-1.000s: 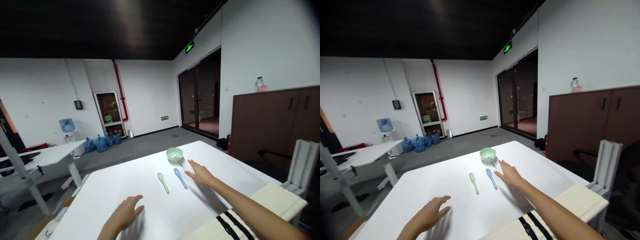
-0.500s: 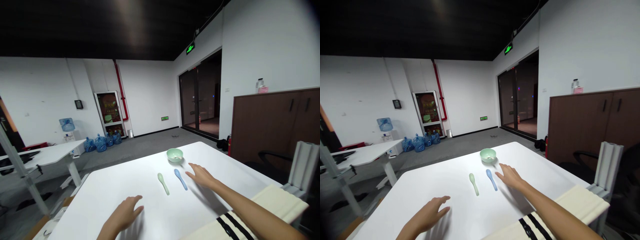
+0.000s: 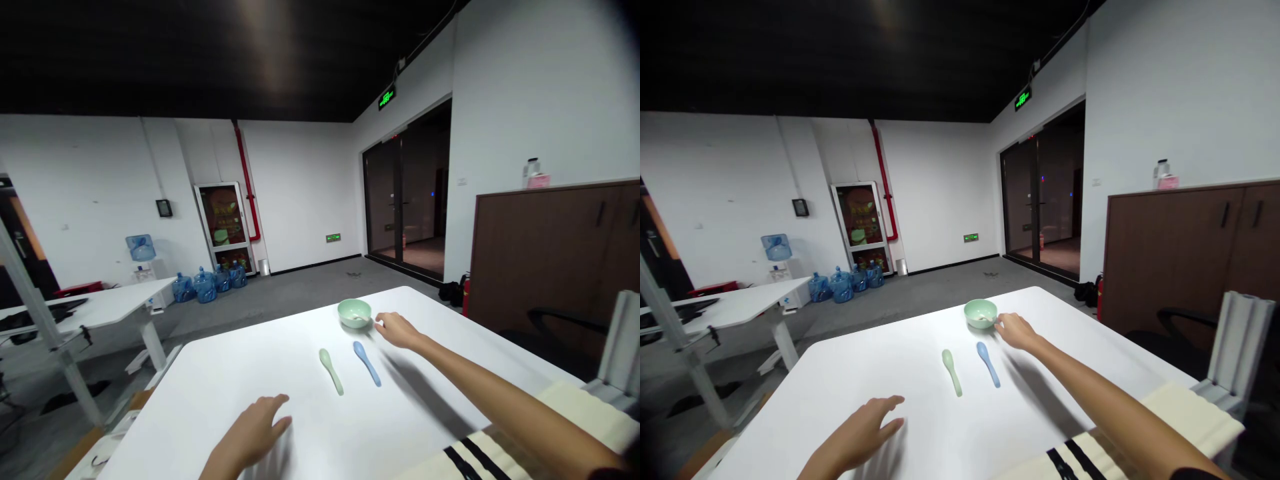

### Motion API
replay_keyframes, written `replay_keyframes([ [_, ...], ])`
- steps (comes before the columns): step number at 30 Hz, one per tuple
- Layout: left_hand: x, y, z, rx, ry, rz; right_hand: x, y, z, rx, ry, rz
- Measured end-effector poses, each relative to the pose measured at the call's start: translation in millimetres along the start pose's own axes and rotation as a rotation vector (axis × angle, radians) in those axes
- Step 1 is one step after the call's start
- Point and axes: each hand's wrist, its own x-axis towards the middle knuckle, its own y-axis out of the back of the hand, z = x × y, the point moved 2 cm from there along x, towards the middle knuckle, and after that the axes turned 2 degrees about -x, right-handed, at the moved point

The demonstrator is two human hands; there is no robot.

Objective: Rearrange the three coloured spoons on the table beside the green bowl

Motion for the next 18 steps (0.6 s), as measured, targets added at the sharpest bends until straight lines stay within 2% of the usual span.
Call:
replay_keyframes([
  [6,-0.3,1.6,0.5,-0.018,0.016,0.001,56.6,-3.5,-9.8,-0.095,-0.060,-0.027],
  [12,3.7,-1.2,-4.4,-0.040,0.030,0.009,98.9,-29.8,-12.5,-0.177,-0.101,-0.087],
  [18,7.8,-4.6,-9.9,-0.030,0.043,0.001,119.7,-57.9,-3.1,-0.142,-0.157,-0.104],
])
